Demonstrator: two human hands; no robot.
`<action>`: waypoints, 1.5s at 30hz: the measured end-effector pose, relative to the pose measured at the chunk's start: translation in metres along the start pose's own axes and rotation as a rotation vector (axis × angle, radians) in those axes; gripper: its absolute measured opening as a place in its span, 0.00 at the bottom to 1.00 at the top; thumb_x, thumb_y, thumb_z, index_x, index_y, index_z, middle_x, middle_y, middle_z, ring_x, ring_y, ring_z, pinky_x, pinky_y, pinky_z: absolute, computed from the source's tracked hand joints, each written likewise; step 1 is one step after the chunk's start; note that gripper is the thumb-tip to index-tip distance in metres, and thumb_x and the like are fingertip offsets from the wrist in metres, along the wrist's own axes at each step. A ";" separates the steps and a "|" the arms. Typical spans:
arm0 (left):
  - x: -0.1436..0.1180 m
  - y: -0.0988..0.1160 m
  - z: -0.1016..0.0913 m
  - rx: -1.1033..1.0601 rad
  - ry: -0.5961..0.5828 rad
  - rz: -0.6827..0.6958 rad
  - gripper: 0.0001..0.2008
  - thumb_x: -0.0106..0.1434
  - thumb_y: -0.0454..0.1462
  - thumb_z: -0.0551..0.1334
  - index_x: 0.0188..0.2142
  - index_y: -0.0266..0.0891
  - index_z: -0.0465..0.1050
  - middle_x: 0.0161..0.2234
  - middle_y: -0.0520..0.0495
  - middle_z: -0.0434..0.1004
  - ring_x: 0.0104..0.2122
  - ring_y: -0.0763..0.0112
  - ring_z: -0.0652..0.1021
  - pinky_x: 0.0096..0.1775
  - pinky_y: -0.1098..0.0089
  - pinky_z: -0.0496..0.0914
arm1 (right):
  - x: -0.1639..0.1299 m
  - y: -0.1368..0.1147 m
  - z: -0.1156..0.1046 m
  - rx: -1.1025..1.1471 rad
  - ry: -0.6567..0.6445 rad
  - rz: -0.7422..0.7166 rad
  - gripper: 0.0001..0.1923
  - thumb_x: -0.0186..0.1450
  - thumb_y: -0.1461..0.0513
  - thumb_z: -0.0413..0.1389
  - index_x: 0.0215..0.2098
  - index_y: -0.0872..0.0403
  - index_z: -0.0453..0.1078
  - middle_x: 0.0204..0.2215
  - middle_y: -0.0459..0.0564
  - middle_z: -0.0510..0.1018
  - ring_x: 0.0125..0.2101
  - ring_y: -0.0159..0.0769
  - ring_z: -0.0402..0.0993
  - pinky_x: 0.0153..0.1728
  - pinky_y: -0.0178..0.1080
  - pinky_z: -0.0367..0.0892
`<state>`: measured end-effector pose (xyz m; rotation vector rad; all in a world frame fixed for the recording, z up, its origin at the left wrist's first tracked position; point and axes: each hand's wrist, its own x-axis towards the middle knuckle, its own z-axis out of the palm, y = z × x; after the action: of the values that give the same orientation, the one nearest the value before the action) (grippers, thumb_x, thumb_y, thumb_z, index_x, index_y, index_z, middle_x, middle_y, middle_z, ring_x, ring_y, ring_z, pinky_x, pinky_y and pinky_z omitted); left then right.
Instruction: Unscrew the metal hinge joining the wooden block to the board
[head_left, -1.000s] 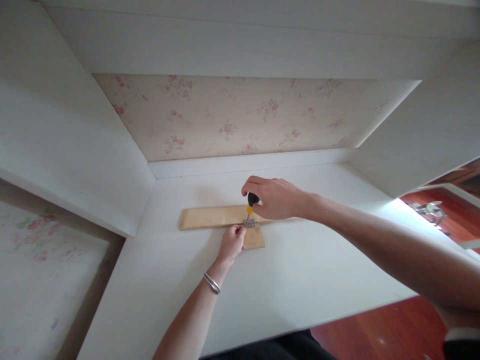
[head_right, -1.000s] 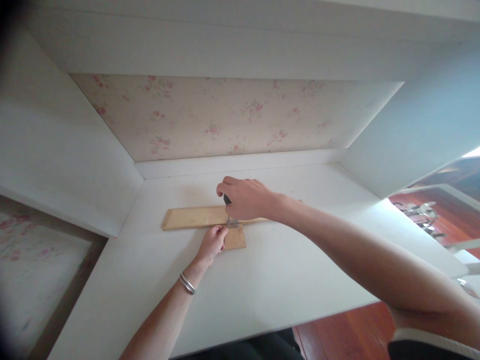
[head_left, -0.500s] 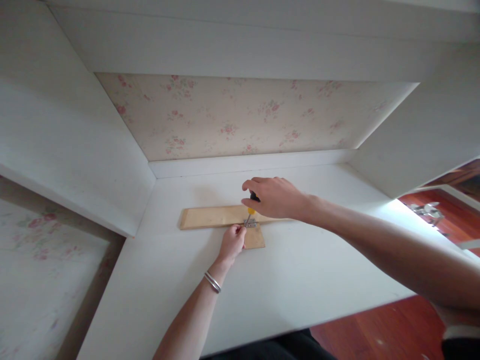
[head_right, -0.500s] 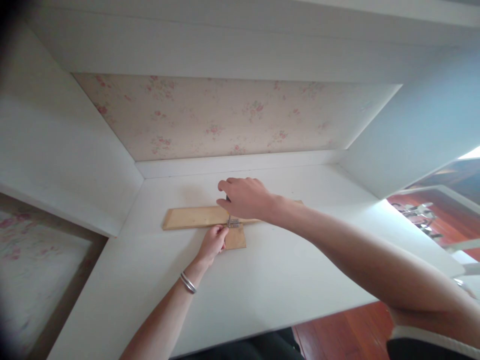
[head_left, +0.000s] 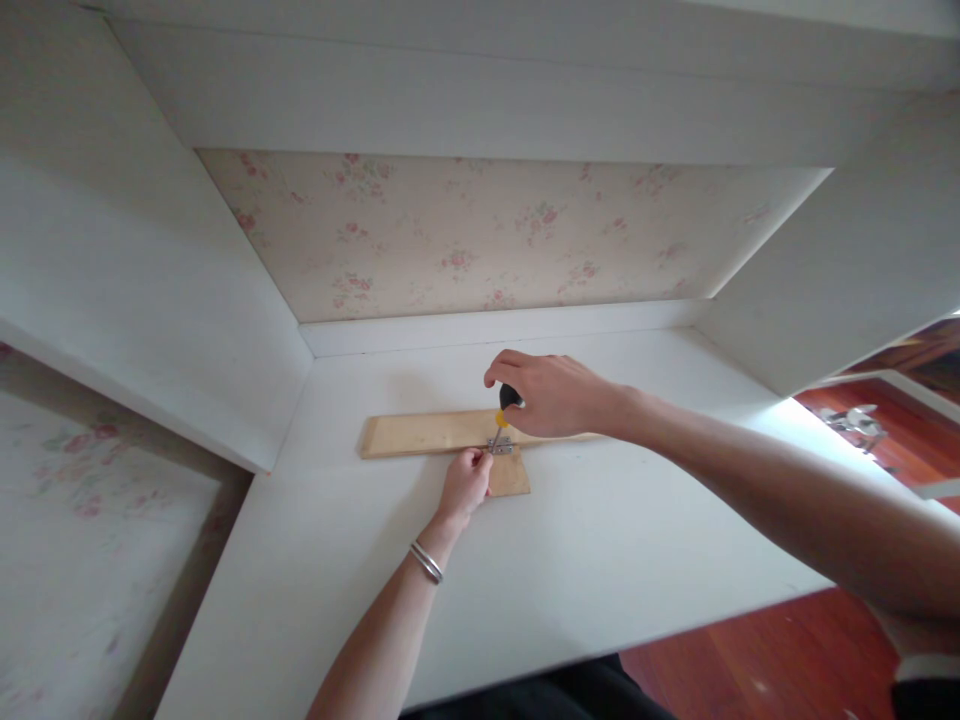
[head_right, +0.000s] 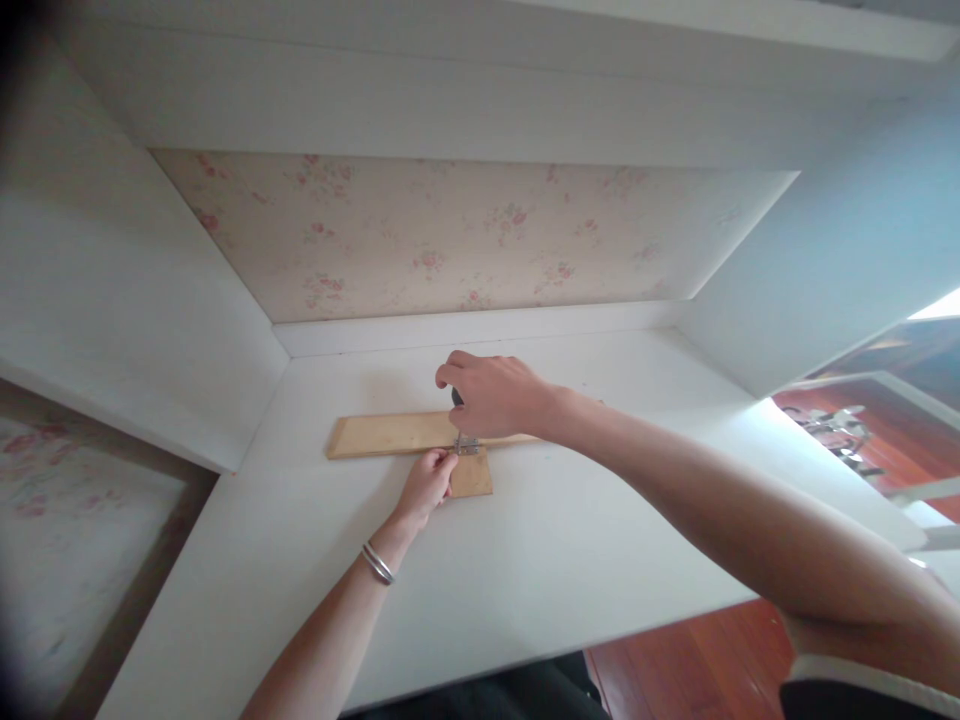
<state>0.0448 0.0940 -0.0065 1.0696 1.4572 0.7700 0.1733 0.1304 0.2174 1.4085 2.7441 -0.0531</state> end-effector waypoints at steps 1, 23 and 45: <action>0.000 0.000 0.000 0.005 -0.001 0.000 0.11 0.60 0.43 0.55 0.34 0.37 0.68 0.15 0.56 0.63 0.13 0.78 0.67 0.16 0.78 0.55 | 0.000 0.000 0.000 -0.002 0.003 0.002 0.20 0.61 0.56 0.50 0.52 0.49 0.65 0.51 0.51 0.70 0.39 0.42 0.73 0.34 0.39 0.63; -0.002 0.001 -0.001 0.001 0.002 0.005 0.10 0.60 0.42 0.56 0.33 0.36 0.67 0.14 0.56 0.63 0.13 0.78 0.67 0.17 0.78 0.56 | -0.009 -0.002 0.001 -0.019 0.034 -0.014 0.20 0.63 0.56 0.46 0.52 0.50 0.65 0.47 0.53 0.72 0.36 0.41 0.74 0.33 0.40 0.63; -0.003 -0.001 0.000 -0.006 -0.002 0.012 0.12 0.60 0.44 0.56 0.35 0.37 0.68 0.17 0.56 0.65 0.14 0.78 0.68 0.16 0.78 0.56 | -0.010 0.008 -0.015 0.001 -0.081 -0.018 0.14 0.65 0.56 0.47 0.41 0.54 0.70 0.35 0.55 0.77 0.36 0.42 0.73 0.35 0.39 0.63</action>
<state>0.0446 0.0908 -0.0066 1.0753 1.4476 0.7808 0.1852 0.1278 0.2330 1.3510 2.6918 -0.1094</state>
